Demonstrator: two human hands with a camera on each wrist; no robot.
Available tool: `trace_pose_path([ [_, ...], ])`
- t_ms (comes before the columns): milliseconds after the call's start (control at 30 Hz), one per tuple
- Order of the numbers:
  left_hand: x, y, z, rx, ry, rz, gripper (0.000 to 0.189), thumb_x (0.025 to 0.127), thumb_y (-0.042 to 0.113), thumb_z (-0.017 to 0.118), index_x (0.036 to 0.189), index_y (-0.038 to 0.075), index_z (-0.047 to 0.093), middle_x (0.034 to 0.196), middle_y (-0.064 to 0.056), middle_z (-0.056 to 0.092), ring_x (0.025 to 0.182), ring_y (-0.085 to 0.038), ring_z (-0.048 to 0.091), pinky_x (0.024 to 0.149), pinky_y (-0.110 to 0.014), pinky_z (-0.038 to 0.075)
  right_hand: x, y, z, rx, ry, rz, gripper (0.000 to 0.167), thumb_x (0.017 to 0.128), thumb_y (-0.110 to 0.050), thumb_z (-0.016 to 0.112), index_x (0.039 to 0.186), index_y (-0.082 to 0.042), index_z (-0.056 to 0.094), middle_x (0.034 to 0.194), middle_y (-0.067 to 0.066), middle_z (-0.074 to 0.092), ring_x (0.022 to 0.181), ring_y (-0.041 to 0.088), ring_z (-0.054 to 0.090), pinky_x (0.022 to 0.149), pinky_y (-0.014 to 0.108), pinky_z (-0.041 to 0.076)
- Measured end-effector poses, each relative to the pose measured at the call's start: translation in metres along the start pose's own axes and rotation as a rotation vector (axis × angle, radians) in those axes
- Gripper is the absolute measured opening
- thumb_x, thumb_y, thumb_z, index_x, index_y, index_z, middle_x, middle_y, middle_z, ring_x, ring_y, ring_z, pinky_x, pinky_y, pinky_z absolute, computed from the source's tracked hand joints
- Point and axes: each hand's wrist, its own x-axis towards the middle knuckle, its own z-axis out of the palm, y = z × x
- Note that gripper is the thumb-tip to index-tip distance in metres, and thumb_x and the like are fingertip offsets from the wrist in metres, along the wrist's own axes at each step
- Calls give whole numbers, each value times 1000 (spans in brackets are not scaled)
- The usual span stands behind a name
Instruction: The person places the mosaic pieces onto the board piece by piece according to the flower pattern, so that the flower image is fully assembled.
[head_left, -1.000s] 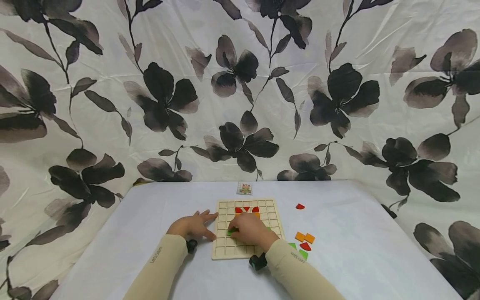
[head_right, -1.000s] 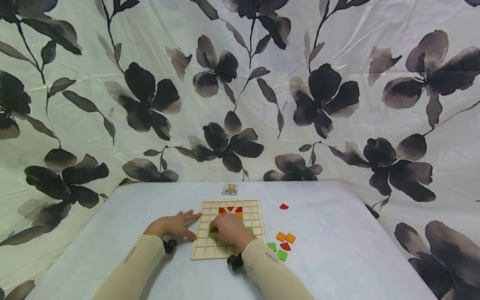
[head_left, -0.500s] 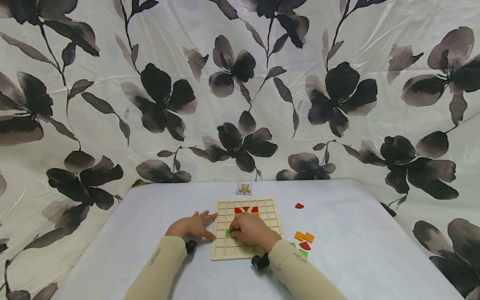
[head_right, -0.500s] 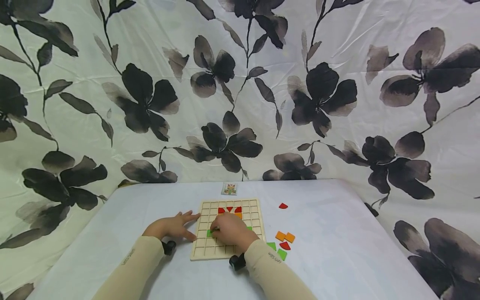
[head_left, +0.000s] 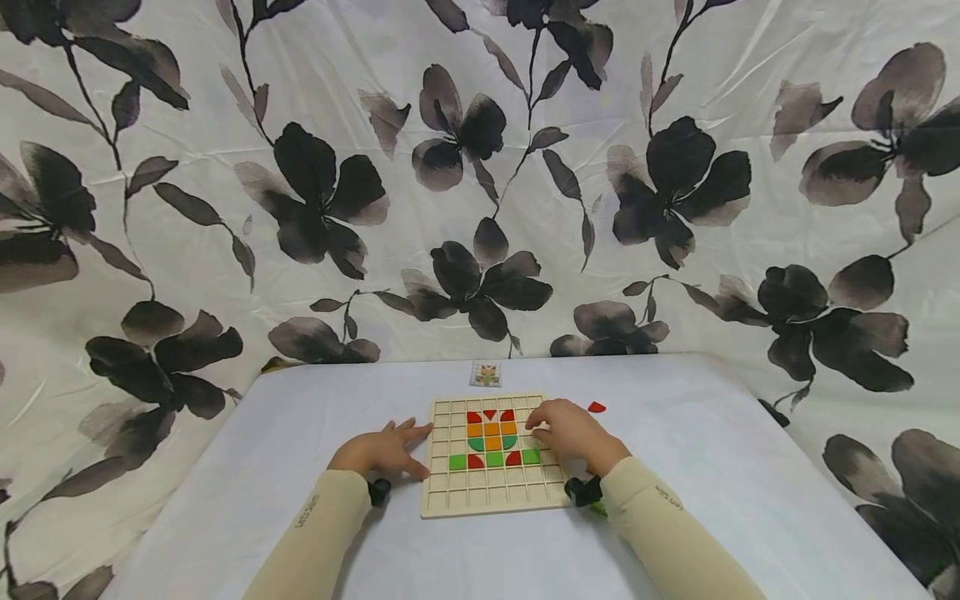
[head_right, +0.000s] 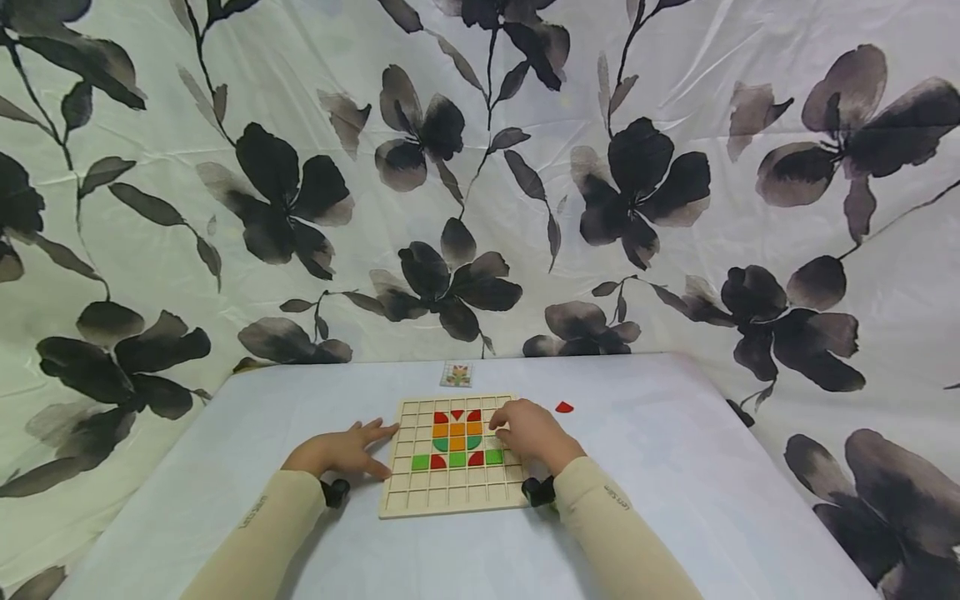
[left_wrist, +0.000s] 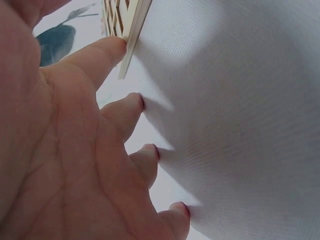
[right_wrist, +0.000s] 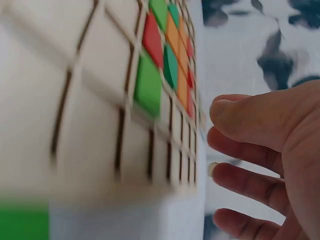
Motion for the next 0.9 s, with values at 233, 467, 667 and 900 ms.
trace_pose_path([
  [233, 1, -4, 0, 15, 6, 9, 89, 75, 46, 78, 151, 31, 34, 162, -11, 20, 148, -45, 9, 108, -75, 15, -23, 30, -22, -6, -49, 144, 16, 88, -18, 71, 103, -19, 74, 104, -5, 70, 99, 16, 62, 95, 40, 51],
  [467, -1, -4, 0, 12, 5, 8, 89, 74, 45, 79, 151, 30, 35, 162, -12, 21, 148, -46, 9, 108, -75, 15, -50, 43, -28, 62, -128, 187, 13, 84, -16, 74, 96, -22, 74, 96, -8, 68, 88, 14, 56, 83, 35, 53],
  [667, -3, -2, 0, 11, 4, 13, 89, 75, 45, 79, 151, 30, 35, 162, -12, 21, 148, -47, 9, 108, -75, 15, -69, 40, -22, 57, -142, 51, 14, 80, -19, 78, 94, -21, 75, 94, -10, 68, 87, 13, 54, 80, 34, 50],
  [900, -1, -1, 1, 0, 0, 19, 89, 76, 45, 78, 151, 29, 34, 162, -12, 19, 148, -46, 7, 109, -75, 14, -80, 37, -10, -78, -123, -133, 19, 76, -26, 81, 94, -23, 76, 77, -17, 60, 73, 4, 44, 70, 25, 35],
])
